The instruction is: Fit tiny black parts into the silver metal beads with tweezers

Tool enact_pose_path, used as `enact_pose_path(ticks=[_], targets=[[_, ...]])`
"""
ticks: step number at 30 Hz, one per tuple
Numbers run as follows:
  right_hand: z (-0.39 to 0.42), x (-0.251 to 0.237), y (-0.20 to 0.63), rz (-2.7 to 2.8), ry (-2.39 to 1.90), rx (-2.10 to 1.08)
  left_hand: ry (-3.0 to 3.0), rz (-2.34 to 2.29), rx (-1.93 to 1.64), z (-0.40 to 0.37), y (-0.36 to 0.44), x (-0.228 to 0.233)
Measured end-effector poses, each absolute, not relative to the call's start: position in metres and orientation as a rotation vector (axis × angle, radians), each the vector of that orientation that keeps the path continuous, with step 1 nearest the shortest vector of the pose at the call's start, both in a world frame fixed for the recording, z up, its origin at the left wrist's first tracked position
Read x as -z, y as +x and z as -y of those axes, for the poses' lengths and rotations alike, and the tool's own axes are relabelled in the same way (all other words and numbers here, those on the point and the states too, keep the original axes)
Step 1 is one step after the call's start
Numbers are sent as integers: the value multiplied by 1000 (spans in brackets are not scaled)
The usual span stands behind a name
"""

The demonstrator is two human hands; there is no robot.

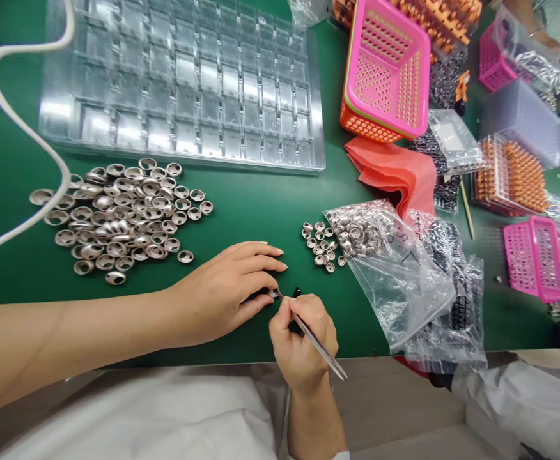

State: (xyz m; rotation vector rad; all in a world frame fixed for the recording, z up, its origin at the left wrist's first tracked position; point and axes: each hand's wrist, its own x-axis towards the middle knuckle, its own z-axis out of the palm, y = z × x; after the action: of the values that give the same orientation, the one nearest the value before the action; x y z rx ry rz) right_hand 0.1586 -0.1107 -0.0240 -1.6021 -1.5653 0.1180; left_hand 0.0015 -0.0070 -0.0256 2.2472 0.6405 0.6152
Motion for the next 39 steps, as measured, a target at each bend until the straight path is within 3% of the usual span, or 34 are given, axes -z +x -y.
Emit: enact_pose_path(ticks=[27,33,39], targets=[[99,4,162,1760,-1727,-212,2239,-648,-605,6,1,22],[100,8,166,1666,-1738,-356,2228,-649,-579,5,1,21],[112,20,161,1553,-1685,-306,2209,-656,-572,5,1,22]])
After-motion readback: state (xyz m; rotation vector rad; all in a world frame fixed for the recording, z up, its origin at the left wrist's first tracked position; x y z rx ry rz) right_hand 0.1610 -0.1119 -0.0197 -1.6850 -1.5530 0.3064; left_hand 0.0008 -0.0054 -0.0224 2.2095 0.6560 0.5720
